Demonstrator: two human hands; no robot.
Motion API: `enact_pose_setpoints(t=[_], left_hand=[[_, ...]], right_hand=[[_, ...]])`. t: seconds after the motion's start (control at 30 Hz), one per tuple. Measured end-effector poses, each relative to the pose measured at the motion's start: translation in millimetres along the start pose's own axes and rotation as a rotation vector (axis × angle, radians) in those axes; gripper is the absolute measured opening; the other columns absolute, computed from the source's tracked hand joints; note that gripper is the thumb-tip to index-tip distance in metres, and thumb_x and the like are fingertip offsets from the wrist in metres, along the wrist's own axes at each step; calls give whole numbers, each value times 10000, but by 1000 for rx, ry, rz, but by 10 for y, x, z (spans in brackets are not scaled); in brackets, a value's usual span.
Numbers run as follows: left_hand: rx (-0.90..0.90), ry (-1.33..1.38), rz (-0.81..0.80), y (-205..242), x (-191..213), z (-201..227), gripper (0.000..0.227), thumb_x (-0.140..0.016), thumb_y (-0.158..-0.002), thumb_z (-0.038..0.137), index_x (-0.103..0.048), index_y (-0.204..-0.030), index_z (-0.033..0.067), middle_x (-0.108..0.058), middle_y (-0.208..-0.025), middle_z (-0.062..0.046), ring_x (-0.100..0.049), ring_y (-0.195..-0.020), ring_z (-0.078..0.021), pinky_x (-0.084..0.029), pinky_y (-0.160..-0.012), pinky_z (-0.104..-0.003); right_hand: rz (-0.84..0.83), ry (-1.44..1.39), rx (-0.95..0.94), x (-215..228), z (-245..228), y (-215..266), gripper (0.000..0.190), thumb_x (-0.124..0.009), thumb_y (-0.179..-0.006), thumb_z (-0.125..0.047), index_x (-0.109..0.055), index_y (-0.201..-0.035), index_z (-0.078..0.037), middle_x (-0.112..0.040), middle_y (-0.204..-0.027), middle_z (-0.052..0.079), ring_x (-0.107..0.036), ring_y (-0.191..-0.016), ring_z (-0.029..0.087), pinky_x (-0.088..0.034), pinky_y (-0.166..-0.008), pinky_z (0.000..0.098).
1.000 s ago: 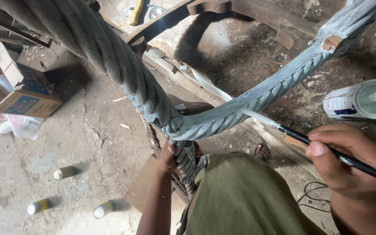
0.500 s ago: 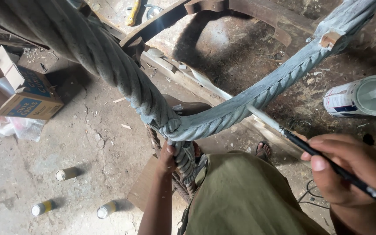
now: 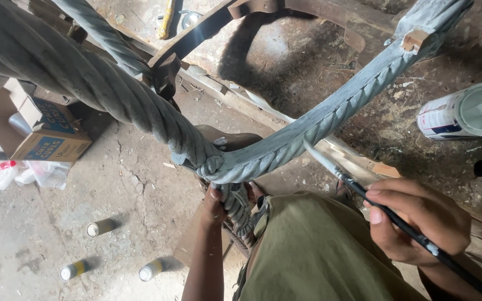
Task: The person paints a thick, twisted rope with white paint using a paintbrush. They repeatedly dip the brush into a paint can and apply the paint to the rope, holding it steady with their left hand.
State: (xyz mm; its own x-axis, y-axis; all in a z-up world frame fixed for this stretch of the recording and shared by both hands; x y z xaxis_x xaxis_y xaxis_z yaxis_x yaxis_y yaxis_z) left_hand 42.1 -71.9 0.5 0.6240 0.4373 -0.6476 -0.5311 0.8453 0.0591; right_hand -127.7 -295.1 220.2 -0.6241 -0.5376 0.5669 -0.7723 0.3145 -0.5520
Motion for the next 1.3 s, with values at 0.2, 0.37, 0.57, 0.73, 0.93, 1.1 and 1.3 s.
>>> enact_pose_setpoints(t=[0.2,0.37,0.57,0.73,0.93,1.1,1.3], left_hand=[[33,-36,94,42,149,-105,979,-709,-778,798,-665,-993,-156,-726,-829,-217,-603,-493,-181,-444,-366,-276],[-149,92,63,112,389,-241,574,-716,-915,576,-400,-707,144,-334,-478,1,-286,-323,-115,-291,-269,-271],[-81,197,26,148,380,-321,538,-705,-919,557,-443,-705,139,-317,-480,13,-284,-329,-94,-272,-275,-259],[-76,167,29,159,437,-337,555,-716,-908,558,-395,-667,175,-336,-484,17,-314,-344,-103,-254,-279,-281],[-107,20,106,90,317,-200,788,-743,-870,663,-557,-1114,-63,-388,-481,24,-350,-341,-88,-363,-301,-262],[-119,-40,54,56,197,-65,885,-714,-887,696,-597,-1187,-128,-702,-817,-202,-524,-458,-137,-402,-371,-243],[-151,70,90,134,346,-207,880,-728,-933,574,-439,-1373,-131,-324,-503,35,-286,-346,-82,-297,-295,-249]], right_hand=[[31,21,9,81,33,37,164,-610,-894,-83,-699,-901,55,-733,-893,201,-723,-744,260,-587,-724,338],[-38,15,16,14,-23,29,164,-630,-887,-110,-707,-954,18,-747,-948,179,-752,-811,245,-602,-741,315],[-40,84,34,54,-74,13,175,-630,-907,-113,-712,-958,33,-745,-943,189,-741,-800,261,-598,-742,345],[-15,11,171,-78,-52,117,155,-644,-885,-130,-707,-943,-2,-743,-904,161,-733,-724,220,-620,-650,291],[-119,-59,209,-189,-141,182,169,-629,-869,-118,-696,-966,3,-724,-948,166,-724,-758,227,-639,-724,325],[-136,-109,127,-101,-142,161,150,-619,-859,-121,-694,-935,-16,-743,-917,152,-739,-740,202,-642,-739,292],[-13,-133,239,-169,221,281,138,-621,-907,-171,-684,-926,-50,-753,-857,118,-741,-655,116,-618,-528,194]])
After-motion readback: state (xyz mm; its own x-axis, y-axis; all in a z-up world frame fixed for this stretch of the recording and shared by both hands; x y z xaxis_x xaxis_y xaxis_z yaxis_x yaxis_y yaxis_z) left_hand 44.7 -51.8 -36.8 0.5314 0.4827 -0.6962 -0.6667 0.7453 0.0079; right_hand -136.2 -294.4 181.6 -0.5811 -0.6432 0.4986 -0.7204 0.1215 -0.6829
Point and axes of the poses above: each hand's wrist, its own y-axis away from the middle knuckle, its own x-axis out of the back of the hand, z = x × y, the point moved 8 cm from there along -y, towards the middle knuckle
